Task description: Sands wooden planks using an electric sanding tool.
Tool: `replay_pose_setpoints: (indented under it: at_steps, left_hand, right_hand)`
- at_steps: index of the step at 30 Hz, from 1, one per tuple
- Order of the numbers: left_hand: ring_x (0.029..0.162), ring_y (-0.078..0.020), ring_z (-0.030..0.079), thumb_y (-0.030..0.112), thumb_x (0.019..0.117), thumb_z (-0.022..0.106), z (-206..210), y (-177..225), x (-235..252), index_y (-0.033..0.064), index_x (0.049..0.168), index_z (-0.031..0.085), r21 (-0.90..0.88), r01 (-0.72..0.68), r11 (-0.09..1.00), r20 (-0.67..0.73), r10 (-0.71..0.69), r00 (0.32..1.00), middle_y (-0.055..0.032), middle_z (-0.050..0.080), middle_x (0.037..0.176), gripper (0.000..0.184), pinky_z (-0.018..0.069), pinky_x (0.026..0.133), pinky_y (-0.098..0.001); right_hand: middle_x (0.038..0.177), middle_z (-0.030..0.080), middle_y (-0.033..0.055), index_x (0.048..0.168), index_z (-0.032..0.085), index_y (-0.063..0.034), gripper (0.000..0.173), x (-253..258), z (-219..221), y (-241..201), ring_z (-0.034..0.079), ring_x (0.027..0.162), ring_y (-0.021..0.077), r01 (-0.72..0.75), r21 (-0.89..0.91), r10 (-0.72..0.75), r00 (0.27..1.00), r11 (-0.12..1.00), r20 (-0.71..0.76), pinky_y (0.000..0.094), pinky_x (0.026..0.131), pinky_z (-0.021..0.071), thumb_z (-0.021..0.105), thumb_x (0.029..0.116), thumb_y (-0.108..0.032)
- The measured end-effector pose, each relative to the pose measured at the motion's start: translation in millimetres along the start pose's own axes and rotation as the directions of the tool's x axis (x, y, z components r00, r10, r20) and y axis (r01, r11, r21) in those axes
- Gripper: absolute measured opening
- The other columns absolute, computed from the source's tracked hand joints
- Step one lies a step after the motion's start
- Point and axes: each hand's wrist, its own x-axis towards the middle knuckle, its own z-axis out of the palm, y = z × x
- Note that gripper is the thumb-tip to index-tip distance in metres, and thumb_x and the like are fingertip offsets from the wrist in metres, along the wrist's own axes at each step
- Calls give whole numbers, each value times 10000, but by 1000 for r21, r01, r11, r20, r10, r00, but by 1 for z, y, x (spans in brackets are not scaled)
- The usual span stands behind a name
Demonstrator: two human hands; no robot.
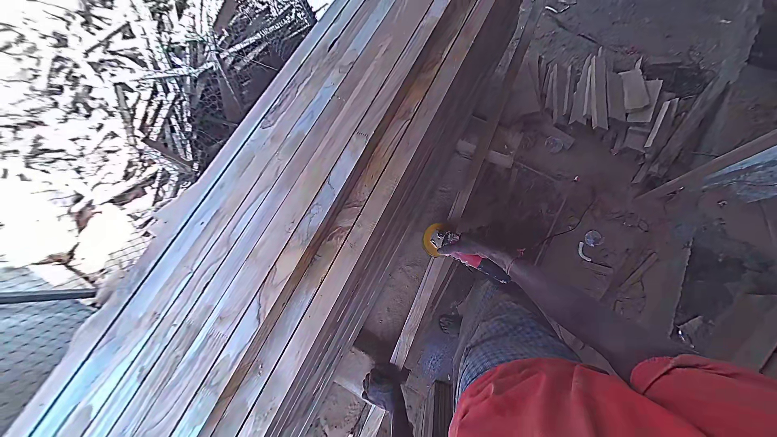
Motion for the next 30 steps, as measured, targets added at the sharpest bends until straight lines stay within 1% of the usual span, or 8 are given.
replay_pose_setpoints:
  at_steps: [6, 10, 14, 16, 18, 22, 26, 30]
  left_hand:
    - [1131, -430, 656, 271, 1055, 504, 7, 62, -4, -51, 1035, 733, -39, -13, 999, -55, 11, 998, -260, 709, 1097, 396, 484, 1029, -588]
    - [1067, -325, 697, 261, 1080, 455, 12, 206, 7, 25, 967, 747, 152, -103, 983, 20, 101, 995, -159, 743, 985, 392, 492, 1019, -494]
    - [1058, -337, 696, 237, 1066, 492, 24, 367, 24, -1, 957, 741, -47, -234, 971, 25, 236, 972, -182, 734, 986, 362, 497, 1022, -497]
    - [1060, -319, 691, 242, 1058, 502, 39, 440, 35, 12, 967, 741, -134, -288, 948, 28, 294, 955, -163, 731, 996, 343, 506, 1012, -484]
    - [1109, -306, 683, 273, 1051, 498, 49, 503, 43, 42, 1021, 753, -143, -287, 947, 87, 301, 950, -145, 738, 1064, 345, 499, 1022, -499]
    - [1262, -286, 631, 421, 1083, 370, 31, 603, 52, 146, 1274, 690, 45, -176, 983, 435, 140, 889, -96, 695, 1306, 464, 485, 1020, -565]
    - [1198, -319, 676, 457, 1116, 217, 16, 621, 54, 128, 1226, 732, 3, -152, 988, 498, 131, 857, -125, 736, 1228, 621, 499, 986, -571]
    - [1159, -363, 688, 470, 1109, 204, 28, 559, 50, 80, 1113, 766, -3, -155, 988, 427, 141, 893, -168, 752, 1148, 684, 486, 981, -613]
  right_hand:
    - [747, 629, 5, 1026, 676, -172, 670, 53, -127, 23, 619, 595, 117, 141, 349, -122, 990, 926, -76, 315, 570, 567, 722, 748, -780]
    - [764, 600, 2, 1091, 655, -172, 603, 41, -219, -5, 578, 588, 111, 143, 390, -85, 983, 909, -162, 298, 549, 532, 699, 825, -712]
    - [752, 624, 12, 1047, 678, -149, 609, 91, -308, -12, 607, 595, 127, 110, 417, -39, 984, 902, -177, 321, 547, 550, 721, 807, -708]
    - [783, 625, 32, 1136, 661, -139, 515, 87, -343, -26, 608, 600, 126, 135, 410, -56, 978, 902, -199, 294, 535, 541, 698, 893, -593]
    - [871, 566, 31, 1225, 591, -132, 341, 35, -368, -79, 544, 666, 115, -14, 365, 93, 976, 931, -199, 252, 617, 496, 599, 1031, -413]
    - [823, 535, 12, 1151, 609, -63, 306, -2, -402, -110, 484, 606, 63, 61, 427, 73, 954, 902, -291, 191, 561, 445, 558, 1061, -352]
    - [783, 539, -1, 1108, 623, -82, 344, 7, -426, -107, 495, 575, 67, 59, 459, 106, 939, 886, -326, 197, 539, 452, 557, 1052, -414]
    - [832, 540, 17, 1148, 616, -67, 378, -3, -429, -104, 499, 622, 76, 57, 436, 118, 924, 898, -364, 205, 579, 455, 539, 1057, -426]
